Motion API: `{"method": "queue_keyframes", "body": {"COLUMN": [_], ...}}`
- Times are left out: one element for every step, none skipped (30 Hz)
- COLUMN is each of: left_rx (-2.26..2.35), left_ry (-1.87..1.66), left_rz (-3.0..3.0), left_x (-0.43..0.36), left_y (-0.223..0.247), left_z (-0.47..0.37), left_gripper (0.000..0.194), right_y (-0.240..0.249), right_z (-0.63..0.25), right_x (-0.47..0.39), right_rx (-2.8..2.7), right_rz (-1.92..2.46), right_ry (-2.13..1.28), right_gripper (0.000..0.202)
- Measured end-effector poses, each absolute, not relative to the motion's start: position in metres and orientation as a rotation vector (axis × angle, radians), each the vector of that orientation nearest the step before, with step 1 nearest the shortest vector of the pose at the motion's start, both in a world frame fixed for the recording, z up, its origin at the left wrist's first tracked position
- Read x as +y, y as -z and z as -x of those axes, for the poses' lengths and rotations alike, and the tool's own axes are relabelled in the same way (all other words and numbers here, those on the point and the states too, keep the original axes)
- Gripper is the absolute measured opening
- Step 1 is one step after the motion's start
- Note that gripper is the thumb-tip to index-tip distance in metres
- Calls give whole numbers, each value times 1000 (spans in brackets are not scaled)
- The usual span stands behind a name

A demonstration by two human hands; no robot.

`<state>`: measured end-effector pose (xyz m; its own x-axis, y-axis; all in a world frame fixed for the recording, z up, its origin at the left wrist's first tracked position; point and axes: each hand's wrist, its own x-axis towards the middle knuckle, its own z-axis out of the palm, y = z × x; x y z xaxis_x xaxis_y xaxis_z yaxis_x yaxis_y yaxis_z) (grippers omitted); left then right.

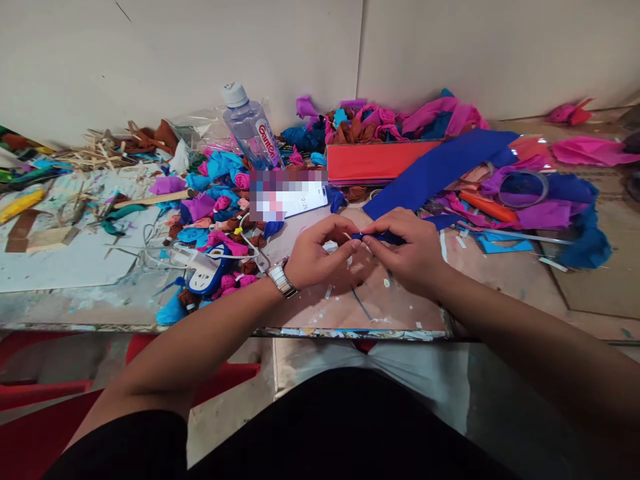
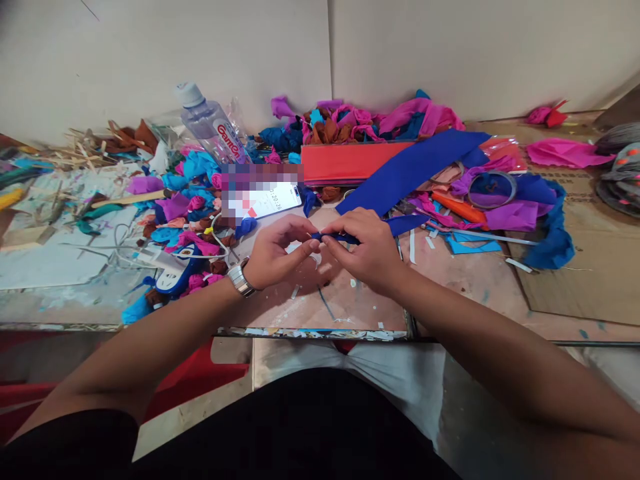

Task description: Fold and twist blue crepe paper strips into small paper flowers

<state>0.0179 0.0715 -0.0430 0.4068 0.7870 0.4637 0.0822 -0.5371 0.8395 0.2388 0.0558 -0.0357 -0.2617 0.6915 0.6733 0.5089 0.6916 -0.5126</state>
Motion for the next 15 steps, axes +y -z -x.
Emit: {"method": "queue_keyframes", "body": {"left_rx": [740, 737, 734, 730, 725, 717, 711, 710, 714, 716, 719, 720, 720, 718, 719], "left_ry": [-1170, -1165, -1157, -1148, -1143, -1139, -1139, -1138, -1139, -1145, -1156, -1169, -1182, -1190, -1193], "left_rz": [-1900, -1892, -1883, -1876, -1871, -1871, -1873, -1871, -1865, -1858, -1852, -1851, -1856, -1863, -1869], "left_x": [71, 71, 71, 71, 70, 70, 70, 71, 71, 72, 72, 73, 74, 75, 76], "left_y": [43, 43, 43, 43, 43, 43, 43, 42, 42, 42, 42, 42, 42, 42, 42], "left_z": [-18, -18, -18, -18, -18, -18, -19, -19, -19, -19, -19, -19, -19, -19, -18], "left_gripper": [27, 26, 26, 26, 25, 24, 24, 24, 24, 24, 25, 25, 25, 24, 24], "right_y": [36, 35, 35, 36, 36, 36, 36, 36, 37, 37, 37, 38, 38, 39, 39], "right_z": [-239, -238, -238, -238, -238, -238, -239, -239, -239, -240, -240, -241, -241, -242, -242], "right_x": [56, 56, 56, 56, 57, 58, 58, 59, 60, 61, 61, 62, 62, 63, 63], "right_rx": [-1930, -1930, -1929, -1929, -1927, -1926, -1927, -1927, -1928, -1929, -1929, -1928, -1926, -1924, -1923], "right_rz": [934, 935, 933, 925, 915, 904, 896, 892, 892, 895, 902, 911, 920, 928, 935], "right_ry": [-240, -244, -248, -252, -257, -263, -271, -279, -287, -293, -296, -295, -292, -287, -283], "right_gripper": [2, 3, 3, 3, 3, 2, 2, 1, 1, 1, 2, 3, 5, 7, 8]}}
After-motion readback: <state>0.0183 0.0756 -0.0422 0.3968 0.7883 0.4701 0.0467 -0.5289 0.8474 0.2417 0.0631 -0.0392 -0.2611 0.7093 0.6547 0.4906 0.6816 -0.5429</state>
